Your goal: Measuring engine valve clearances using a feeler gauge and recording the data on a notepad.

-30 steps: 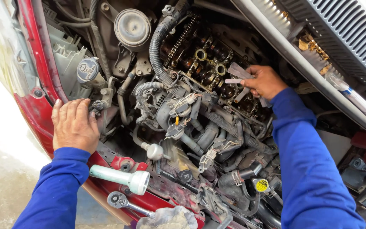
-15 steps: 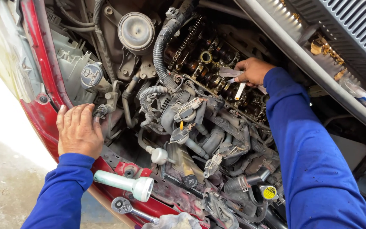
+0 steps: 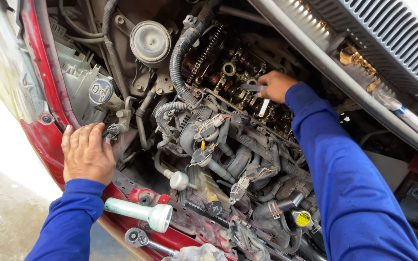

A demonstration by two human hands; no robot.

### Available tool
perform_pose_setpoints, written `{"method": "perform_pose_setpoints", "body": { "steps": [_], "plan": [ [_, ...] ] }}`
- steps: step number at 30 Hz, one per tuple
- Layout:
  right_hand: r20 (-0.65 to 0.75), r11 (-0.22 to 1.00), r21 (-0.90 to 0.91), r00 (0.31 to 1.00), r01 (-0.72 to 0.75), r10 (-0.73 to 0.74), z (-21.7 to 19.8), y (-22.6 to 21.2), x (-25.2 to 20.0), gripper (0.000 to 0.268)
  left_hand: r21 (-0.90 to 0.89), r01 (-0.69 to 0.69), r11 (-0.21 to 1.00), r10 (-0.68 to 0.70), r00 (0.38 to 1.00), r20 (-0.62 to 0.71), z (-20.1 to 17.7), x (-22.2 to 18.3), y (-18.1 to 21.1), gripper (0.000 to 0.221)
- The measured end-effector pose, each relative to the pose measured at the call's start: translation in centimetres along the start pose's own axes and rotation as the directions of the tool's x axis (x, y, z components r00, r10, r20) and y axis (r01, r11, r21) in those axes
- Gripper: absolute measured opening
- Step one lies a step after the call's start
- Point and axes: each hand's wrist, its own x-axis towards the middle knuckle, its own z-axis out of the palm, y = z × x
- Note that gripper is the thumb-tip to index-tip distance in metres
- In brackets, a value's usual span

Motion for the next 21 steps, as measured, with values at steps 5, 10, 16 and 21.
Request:
{"method": "perform_pose_setpoints", "body": {
  "steps": [5, 10, 16, 21],
  "plan": [
    [-0.008, 0.996, 0.082, 0.999, -0.037, 0.038, 0.3, -0.5, -0.8, 0.011, 0.008, -0.010, 1.000, 0.010, 1.000, -0.004, -0.1, 0.0, 0.0, 0.042],
    [-0.088, 0.994, 0.098, 0.995, 0.048, -0.039, 0.9, 1.0, -0.3, 0.021, 0.008, -0.016, 1.000, 0.016, 1.000, -0.019, 1.2, -0.6, -0.9, 0.040],
    [-0.176, 0.987, -0.152, 0.981, 0.057, -0.084, 1.9, 1.2, -0.2, 0.031, 0.010, -0.020, 1.000, 0.020, 1.000, -0.014, 2.0, -1.0, -1.3, 0.038],
    [-0.183, 0.988, -0.150, 0.982, 0.028, -0.056, 2.3, 0.6, -0.6, 0.029, 0.018, -0.013, 1.000, 0.013, 1.000, 0.005, 1.7, -0.8, -1.1, 0.038]
  ]
}}
